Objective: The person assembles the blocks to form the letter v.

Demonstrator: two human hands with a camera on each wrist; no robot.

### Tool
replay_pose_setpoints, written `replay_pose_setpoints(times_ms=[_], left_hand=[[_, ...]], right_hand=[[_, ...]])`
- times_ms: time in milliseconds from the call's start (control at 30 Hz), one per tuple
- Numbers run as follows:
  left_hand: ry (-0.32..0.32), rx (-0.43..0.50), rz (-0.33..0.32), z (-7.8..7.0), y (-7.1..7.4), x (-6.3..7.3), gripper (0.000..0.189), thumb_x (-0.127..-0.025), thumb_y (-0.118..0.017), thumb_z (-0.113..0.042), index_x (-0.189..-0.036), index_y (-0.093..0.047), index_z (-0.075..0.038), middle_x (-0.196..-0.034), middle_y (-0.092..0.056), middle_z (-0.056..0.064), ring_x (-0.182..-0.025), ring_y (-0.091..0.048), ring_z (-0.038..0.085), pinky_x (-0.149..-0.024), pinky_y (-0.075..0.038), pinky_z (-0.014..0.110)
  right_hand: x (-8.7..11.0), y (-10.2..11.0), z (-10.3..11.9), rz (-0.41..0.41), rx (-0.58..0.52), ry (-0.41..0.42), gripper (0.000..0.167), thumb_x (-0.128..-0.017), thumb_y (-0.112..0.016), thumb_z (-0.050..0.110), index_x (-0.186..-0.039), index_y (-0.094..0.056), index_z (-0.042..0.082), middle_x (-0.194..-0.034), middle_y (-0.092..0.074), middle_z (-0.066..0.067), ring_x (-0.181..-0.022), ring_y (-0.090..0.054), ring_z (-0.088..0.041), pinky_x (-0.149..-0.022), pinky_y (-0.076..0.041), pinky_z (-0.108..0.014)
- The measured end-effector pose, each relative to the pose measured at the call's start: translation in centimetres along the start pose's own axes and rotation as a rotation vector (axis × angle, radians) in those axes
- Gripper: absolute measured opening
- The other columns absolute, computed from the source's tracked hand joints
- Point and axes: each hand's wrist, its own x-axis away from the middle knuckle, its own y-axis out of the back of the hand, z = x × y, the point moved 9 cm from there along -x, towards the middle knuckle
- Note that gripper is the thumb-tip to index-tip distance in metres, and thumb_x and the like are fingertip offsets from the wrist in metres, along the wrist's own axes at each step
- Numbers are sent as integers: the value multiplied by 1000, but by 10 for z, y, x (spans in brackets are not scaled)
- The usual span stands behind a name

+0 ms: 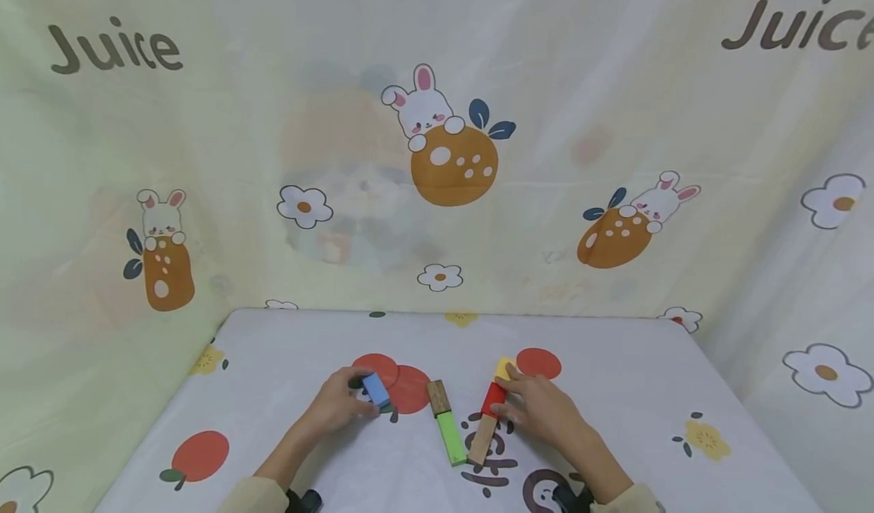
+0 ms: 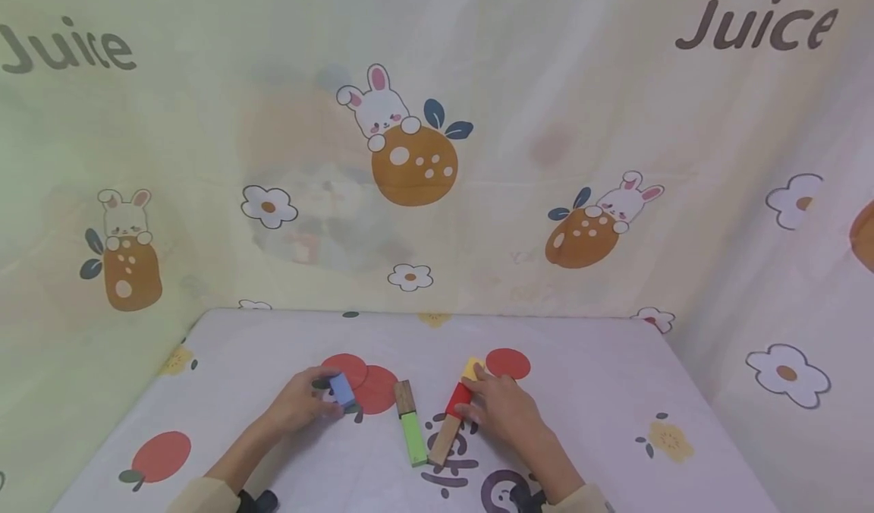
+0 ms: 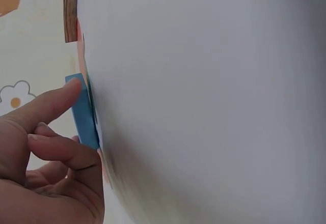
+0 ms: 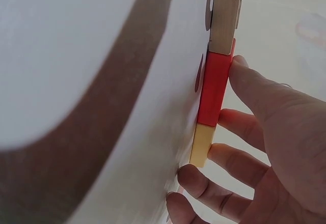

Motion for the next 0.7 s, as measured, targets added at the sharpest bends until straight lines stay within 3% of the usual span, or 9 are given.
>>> replay_pose_setpoints(times_ms=[100, 333, 600, 700], left_hand=[[-9, 16, 3, -4, -3, -3, 65, -80, -89, -6, -140, -64, -4, -139, -63, 20, -121, -59, 36, -101, -58, 53], [-46, 82, 38, -19, -13, -10, 62, -82, -87, -2, -139, -64, -2, -127, -65, 18, -115, -57, 32, -85, -63, 41], [-43, 97, 47, -27, -18, -17, 63, -83, -85, -1, -141, -62, -2, -144, -60, 22, -130, -55, 40, -105, -57, 55], [-35, 81, 52, -27, -19, -19, 64, -84, -85, -3, -143, -61, -4, -146, -58, 23, -131, -55, 40, -107, -56, 57]], right_hand=[[-1, -1, -1, 9, 0, -6, 54, -90, -83, 42, -138, -72, 19, -157, -58, -14, -139, -59, -45, -108, -54, -61], [-1, -2, -3, 17, 8, -21, 56, -89, -84, 43, -138, -72, 20, -157, -58, -14, -138, -59, -45, -107, -54, -63], [-1, 0, -1, -12, -2, 19, 54, -89, -84, 41, -136, -74, 17, -154, -61, -16, -139, -60, -43, -106, -57, -57], [-1, -1, -1, -13, -2, 19, 54, -89, -84, 41, -136, -74, 17, -154, -61, -16, -138, -61, -44, -105, -57, -58]])
